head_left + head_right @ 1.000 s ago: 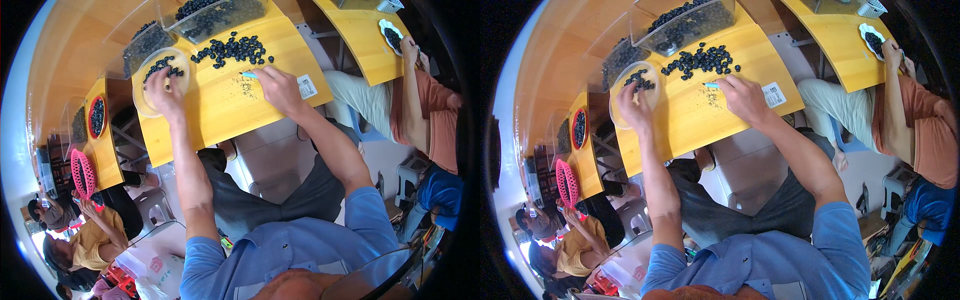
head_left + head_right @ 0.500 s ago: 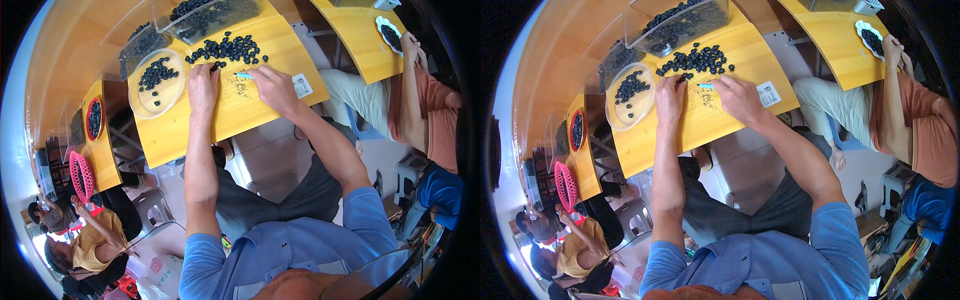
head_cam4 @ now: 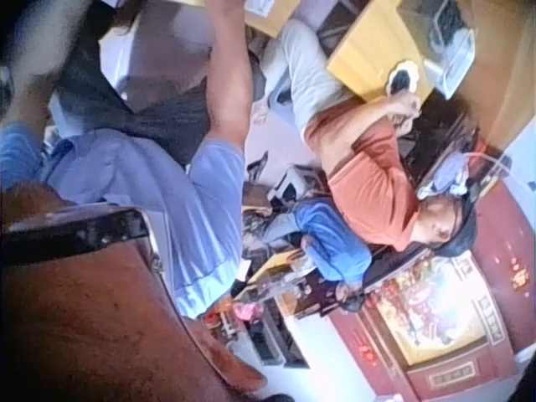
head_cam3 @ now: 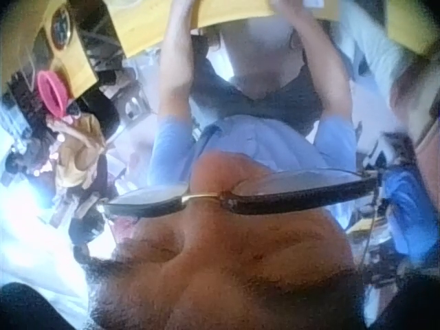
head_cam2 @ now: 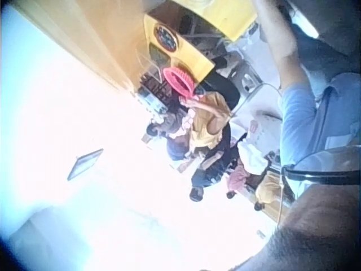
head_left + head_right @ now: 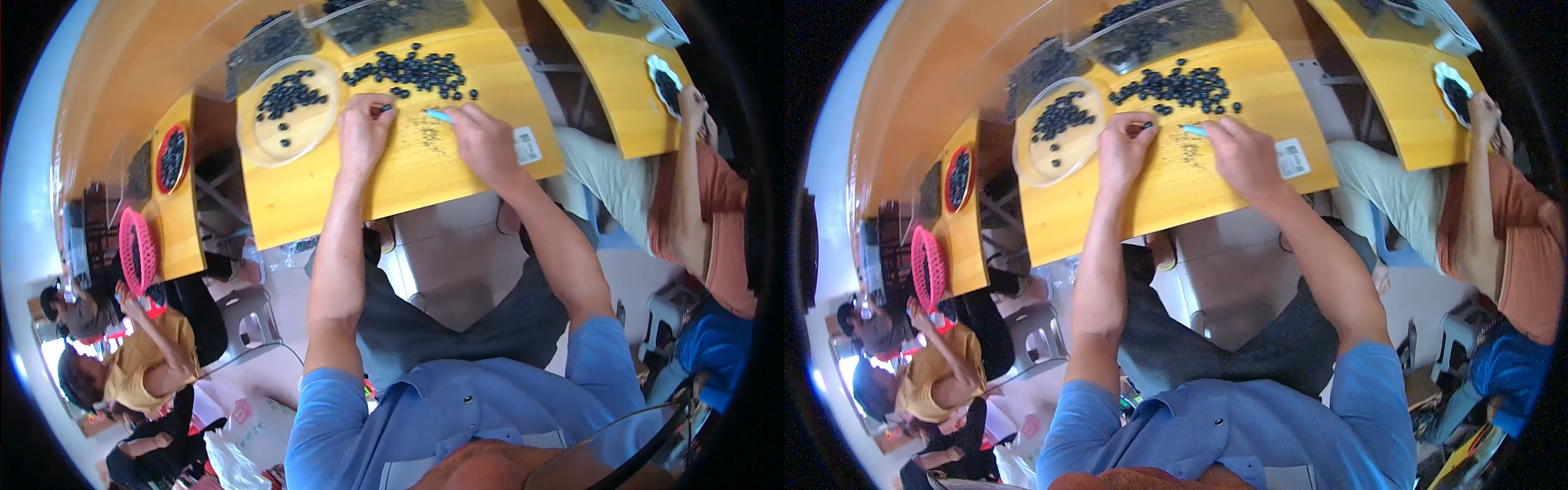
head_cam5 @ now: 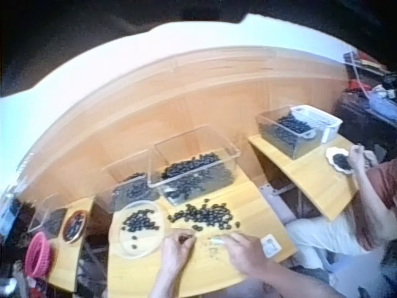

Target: The person sorts and inspects small black round components on a table using tweezers, moving them from a plastic container into a small tray.

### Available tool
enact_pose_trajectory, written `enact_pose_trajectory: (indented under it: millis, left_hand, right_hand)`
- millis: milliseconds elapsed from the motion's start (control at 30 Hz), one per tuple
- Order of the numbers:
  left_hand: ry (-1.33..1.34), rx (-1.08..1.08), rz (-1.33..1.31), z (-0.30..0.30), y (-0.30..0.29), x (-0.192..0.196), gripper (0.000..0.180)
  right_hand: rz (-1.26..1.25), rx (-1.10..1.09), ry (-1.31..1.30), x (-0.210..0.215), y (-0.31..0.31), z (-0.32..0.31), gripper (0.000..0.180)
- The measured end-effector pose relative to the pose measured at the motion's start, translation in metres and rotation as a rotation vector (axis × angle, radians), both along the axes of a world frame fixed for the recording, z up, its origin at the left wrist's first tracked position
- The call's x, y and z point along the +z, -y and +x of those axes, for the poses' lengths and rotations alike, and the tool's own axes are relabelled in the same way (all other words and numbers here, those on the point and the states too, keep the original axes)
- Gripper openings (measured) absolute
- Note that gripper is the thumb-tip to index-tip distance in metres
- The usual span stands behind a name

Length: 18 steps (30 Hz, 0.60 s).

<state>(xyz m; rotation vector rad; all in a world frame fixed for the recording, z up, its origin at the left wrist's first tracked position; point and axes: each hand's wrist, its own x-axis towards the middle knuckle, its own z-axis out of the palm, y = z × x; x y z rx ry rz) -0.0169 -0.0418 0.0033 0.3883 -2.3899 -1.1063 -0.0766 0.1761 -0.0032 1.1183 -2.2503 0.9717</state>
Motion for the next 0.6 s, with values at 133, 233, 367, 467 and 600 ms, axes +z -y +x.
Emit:
enact_pose_trajectory:
  millis: [133, 233, 367, 467, 600]
  left_hand:
    - [0.074, -0.036, 0.167, 0.0, -0.013, 0.007, 0.018]
    - [0.089, -0.066, 0.4, 0.001, -0.015, 0.0, 0.021]
    - [0.118, -0.065, 0.579, 0.005, -0.02, -0.002, 0.02]
    - [0.061, -0.086, 0.613, 0.007, -0.027, -0.004, 0.019]
    - [0.017, -0.094, 0.561, 0.011, -0.036, -0.001, 0.019]
  right_hand:
    - [0.038, -0.03, 0.029, 0.0, -0.007, -0.001, 0.023]
    - [0.019, -0.033, 0.034, -0.002, -0.004, -0.002, 0.023]
    - [-0.002, -0.025, 0.015, -0.003, 0.0, -0.001, 0.023]
    - [0.008, -0.029, 0.009, -0.005, -0.003, -0.003, 0.022]
    - [0.024, -0.003, -0.011, -0.004, -0.005, -0.003, 0.022]
